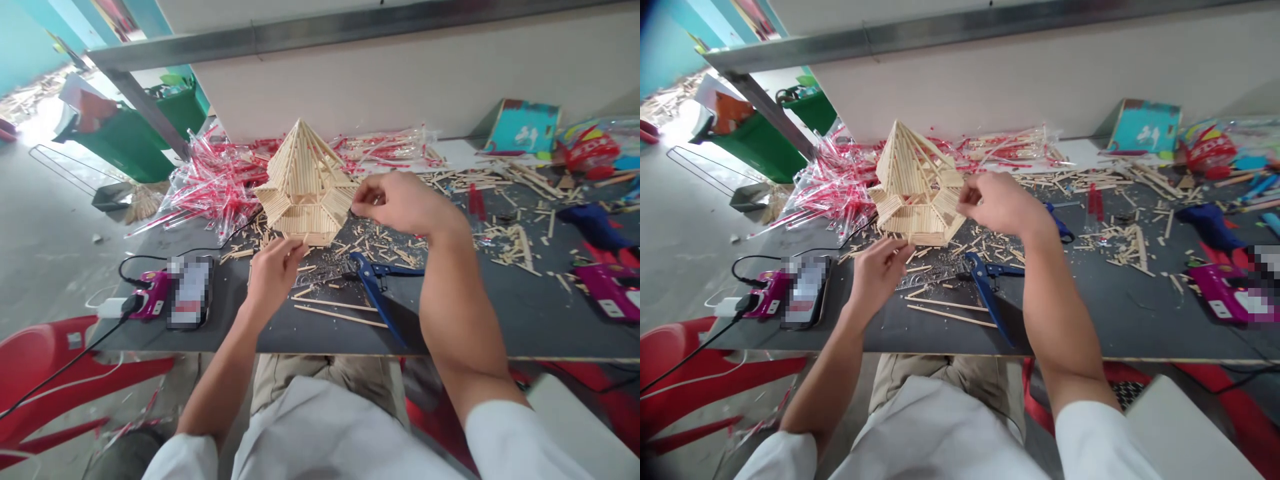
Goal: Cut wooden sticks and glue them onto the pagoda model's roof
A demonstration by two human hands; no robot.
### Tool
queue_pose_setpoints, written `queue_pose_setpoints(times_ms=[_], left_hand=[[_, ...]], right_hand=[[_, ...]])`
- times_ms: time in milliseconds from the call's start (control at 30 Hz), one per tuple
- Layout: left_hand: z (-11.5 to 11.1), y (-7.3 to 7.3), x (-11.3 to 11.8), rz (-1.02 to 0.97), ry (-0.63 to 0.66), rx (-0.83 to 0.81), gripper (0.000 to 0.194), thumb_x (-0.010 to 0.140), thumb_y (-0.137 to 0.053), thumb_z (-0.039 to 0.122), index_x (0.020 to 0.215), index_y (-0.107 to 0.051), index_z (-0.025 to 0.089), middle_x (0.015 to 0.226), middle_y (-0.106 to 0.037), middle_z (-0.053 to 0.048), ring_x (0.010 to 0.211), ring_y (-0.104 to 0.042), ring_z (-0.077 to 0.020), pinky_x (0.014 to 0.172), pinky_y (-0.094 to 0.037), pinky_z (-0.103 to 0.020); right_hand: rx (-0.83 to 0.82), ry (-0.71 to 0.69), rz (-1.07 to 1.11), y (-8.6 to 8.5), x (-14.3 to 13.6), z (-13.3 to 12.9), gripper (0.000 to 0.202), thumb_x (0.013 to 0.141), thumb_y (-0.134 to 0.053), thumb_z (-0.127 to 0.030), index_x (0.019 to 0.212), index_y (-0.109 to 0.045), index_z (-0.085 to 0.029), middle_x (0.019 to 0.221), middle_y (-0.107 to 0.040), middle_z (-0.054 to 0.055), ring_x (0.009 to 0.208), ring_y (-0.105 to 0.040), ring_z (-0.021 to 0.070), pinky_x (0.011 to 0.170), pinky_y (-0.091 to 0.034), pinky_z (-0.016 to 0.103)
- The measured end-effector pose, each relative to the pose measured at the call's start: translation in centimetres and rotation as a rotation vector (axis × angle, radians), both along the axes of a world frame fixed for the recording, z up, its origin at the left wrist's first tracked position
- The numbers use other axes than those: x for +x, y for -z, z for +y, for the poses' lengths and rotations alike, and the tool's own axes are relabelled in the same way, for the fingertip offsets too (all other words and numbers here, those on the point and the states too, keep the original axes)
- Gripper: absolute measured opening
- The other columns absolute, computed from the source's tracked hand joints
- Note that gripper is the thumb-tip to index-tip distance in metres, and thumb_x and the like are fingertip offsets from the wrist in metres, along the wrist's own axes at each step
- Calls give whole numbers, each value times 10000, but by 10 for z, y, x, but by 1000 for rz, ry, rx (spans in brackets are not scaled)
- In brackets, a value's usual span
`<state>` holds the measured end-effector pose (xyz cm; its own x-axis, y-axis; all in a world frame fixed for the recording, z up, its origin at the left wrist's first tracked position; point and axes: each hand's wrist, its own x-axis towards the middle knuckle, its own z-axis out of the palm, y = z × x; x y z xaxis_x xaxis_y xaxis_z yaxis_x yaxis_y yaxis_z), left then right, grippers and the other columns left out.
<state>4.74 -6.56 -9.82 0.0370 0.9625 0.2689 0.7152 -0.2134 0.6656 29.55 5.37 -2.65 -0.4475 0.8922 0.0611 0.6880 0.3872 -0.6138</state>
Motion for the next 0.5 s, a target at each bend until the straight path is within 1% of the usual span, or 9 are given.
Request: queue_pose_setpoints(times_ms=[33,100,167,233,333,433,500], left_hand=[[-11,6,-4,77,36,8,256,1052,-523,354,1035,-734,210,949,-733,-56,771,-678,-144,738,-521,-265],[-31,22,-9,187,123,-48,292,1076,-477,347,1075,-744,227,1026,-739,-69,894,-699,-169,816,-519,-272],[-44,36,-9,264,158,-111,309,1083,-463,369,1115,-750,257,1080,-735,-64,898,-713,-169,783,-515,-260],[-51,48,-5,324,120,-145,318,1086,-453,371,1126,-754,278,1098,-727,-54,864,-719,-167,708,-497,-253],[-56,58,0,358,49,-139,315,1087,-445,371,1151,-742,289,1132,-721,-52,862,-725,-169,658,-480,-250],[-61,65,2,330,0,-86,300,1085,-451,382,1172,-721,284,1165,-725,-62,903,-729,-177,676,-497,-255],[-65,69,1,288,-15,-53,291,1083,-453,373,1154,-720,285,1167,-732,-64,941,-731,-182,713,-517,-260]], right_hand=[[-48,-37,-130,1,5,2,99,837,-746,-316,875,-757,-226,870,-754,38,764,-670,201,680,-491,353],[-138,-84,-348,7,8,7,60,798,-772,-256,854,-788,-243,855,-762,31,721,-657,204,640,-463,351],[-167,-93,-474,17,4,12,87,757,-777,-169,808,-795,-237,830,-763,42,684,-641,205,608,-438,345],[-154,-98,-533,27,-6,14,116,747,-751,-111,769,-788,-219,792,-754,62,656,-631,204,591,-422,343],[-182,-179,-561,40,-27,10,115,779,-736,-130,804,-793,-227,767,-737,64,647,-632,205,577,-425,342],[-195,-257,-570,51,-44,4,147,752,-765,-110,811,-787,-243,803,-730,61,715,-648,213,612,-440,338],[-179,-273,-591,58,-52,1,168,737,-761,-73,793,-769,-232,845,-729,76,774,-655,221,635,-442,331]])
